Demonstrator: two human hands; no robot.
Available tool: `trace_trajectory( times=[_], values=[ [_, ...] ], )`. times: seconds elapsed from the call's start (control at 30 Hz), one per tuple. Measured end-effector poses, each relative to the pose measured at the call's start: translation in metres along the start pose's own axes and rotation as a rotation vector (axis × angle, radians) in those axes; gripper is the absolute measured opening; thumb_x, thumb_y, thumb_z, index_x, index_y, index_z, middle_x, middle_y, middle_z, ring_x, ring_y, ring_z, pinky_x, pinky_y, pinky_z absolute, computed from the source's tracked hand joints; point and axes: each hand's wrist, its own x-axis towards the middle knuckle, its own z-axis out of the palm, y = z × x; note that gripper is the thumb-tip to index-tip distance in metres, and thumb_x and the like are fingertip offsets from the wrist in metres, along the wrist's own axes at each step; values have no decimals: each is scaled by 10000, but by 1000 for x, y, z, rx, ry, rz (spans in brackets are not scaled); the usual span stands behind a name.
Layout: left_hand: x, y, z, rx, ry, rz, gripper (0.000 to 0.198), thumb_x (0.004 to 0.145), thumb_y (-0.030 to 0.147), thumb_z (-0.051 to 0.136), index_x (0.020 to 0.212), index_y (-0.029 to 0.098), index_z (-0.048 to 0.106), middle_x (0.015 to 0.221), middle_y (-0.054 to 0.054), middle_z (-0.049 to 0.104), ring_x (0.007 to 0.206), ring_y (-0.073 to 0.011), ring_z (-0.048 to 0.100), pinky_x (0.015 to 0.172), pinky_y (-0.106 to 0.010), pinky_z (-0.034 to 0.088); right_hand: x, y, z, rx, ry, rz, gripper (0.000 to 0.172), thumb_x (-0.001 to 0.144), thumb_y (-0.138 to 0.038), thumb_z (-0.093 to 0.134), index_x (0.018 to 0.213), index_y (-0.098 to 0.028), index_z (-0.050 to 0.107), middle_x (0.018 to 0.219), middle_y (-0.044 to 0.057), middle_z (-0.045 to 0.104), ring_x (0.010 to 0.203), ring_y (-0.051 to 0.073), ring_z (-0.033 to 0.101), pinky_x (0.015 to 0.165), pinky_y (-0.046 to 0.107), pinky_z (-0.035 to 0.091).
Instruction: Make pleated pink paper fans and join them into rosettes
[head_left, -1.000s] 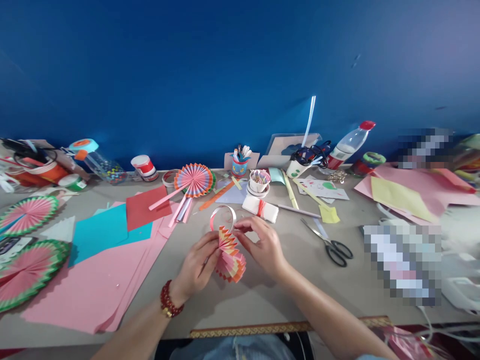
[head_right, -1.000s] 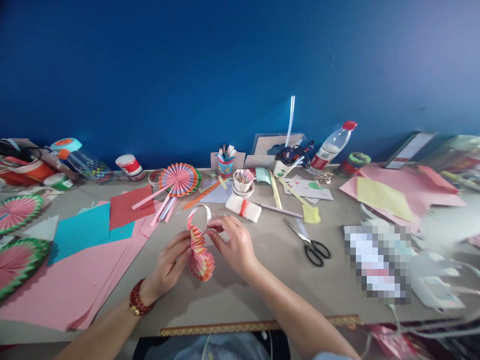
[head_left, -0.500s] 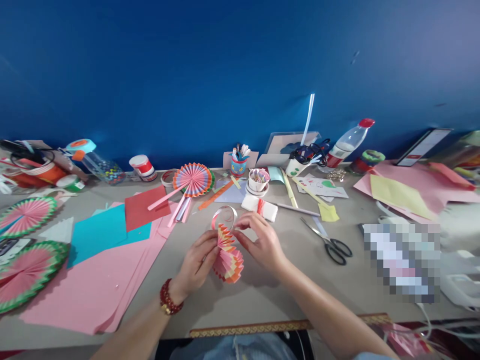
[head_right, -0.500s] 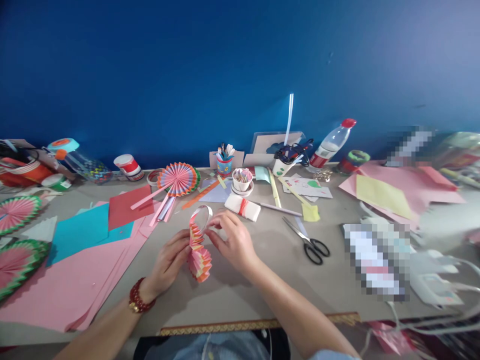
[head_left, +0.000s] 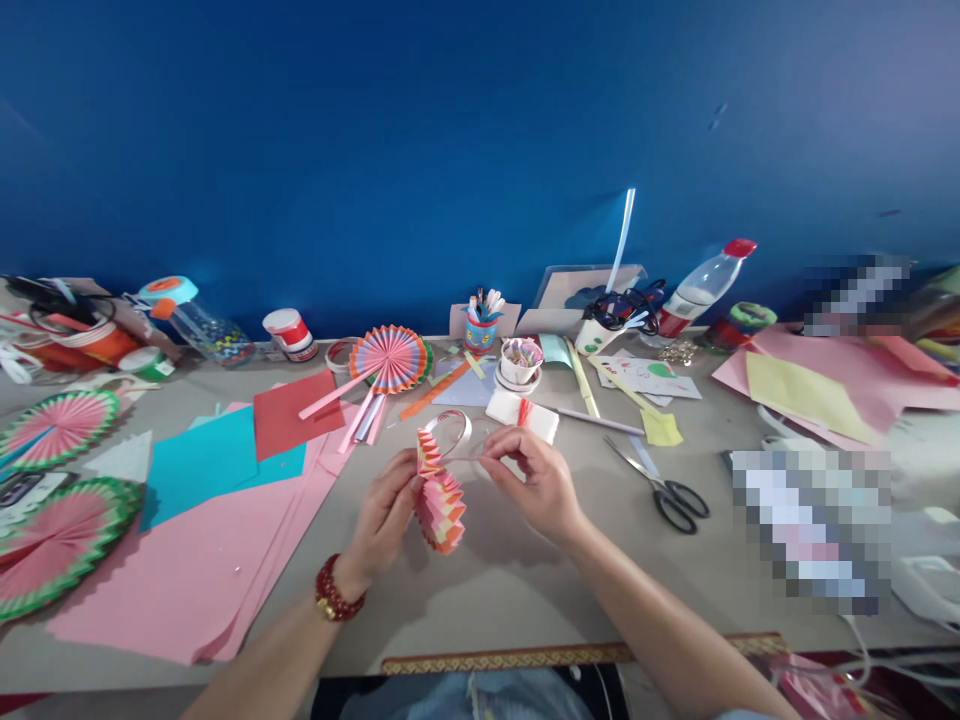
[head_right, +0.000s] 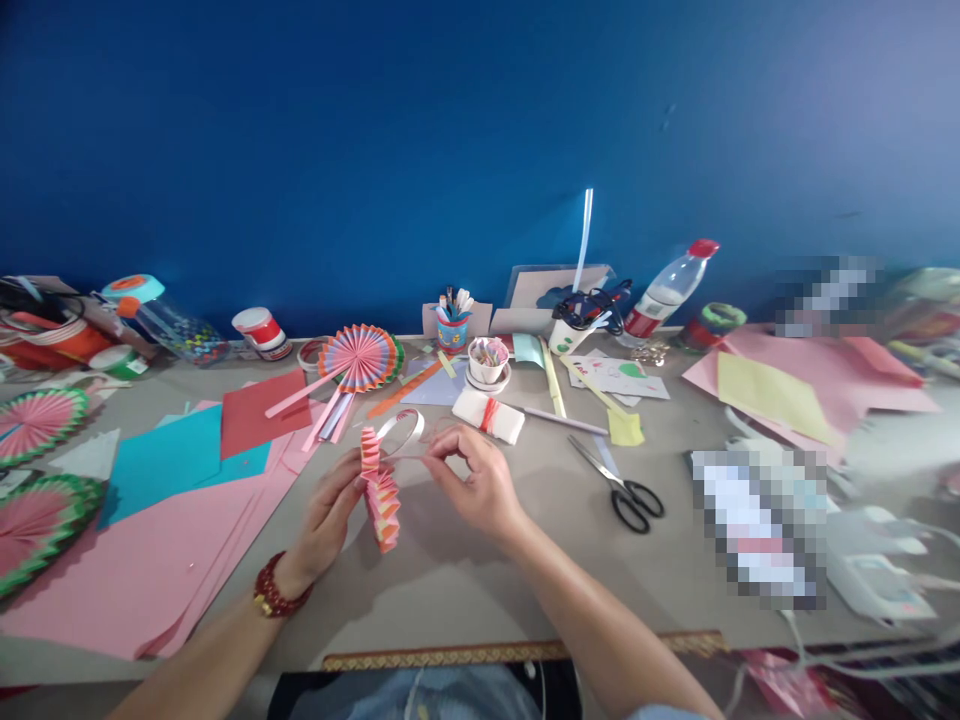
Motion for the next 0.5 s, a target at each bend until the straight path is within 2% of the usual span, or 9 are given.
trace_trajectory(
  times=[0.13,0.2,0.3,0.4,0.5],
  values=[
    [-2,2,-2,62,3,25,305,1008,229,407,1118,180,688,1176,-114,647,1125,-232,599,937,-349,490,-2,0,1,14,39,5,71,876,-232,646,911,-212,588,839,34,643,756,161,631,681,288,542],
    [-3,2,-2,86,-10,21,309,1009,219,399,1122,171,683,1183,-122,642,1137,-232,593,951,-354,485,-1,1,0,-32,43,-24,171,889,-227,626,1055,-219,584,877,36,643,762,158,624,712,303,547],
    [-4,1,-1,96,-23,31,296,1007,215,406,1147,178,664,1202,-122,638,1152,-231,588,974,-360,479,2,0,-3,-202,-36,-125,303,895,-203,617,1194,-229,574,933,53,647,817,177,614,776,339,533],
    [-4,-1,1,99,-14,55,287,1003,215,418,1165,190,653,1225,-118,632,1161,-230,586,984,-357,477,3,-1,-4,-346,-110,-233,285,888,-207,640,1170,-228,606,962,74,659,885,208,608,789,356,519],
    [-3,-1,2,100,-27,61,291,1004,216,413,1163,184,655,1215,-120,636,1144,-228,594,975,-357,482,3,-1,-3,-437,-105,-282,189,897,-213,637,1085,-228,636,950,76,667,901,219,604,791,364,508]
  ],
)
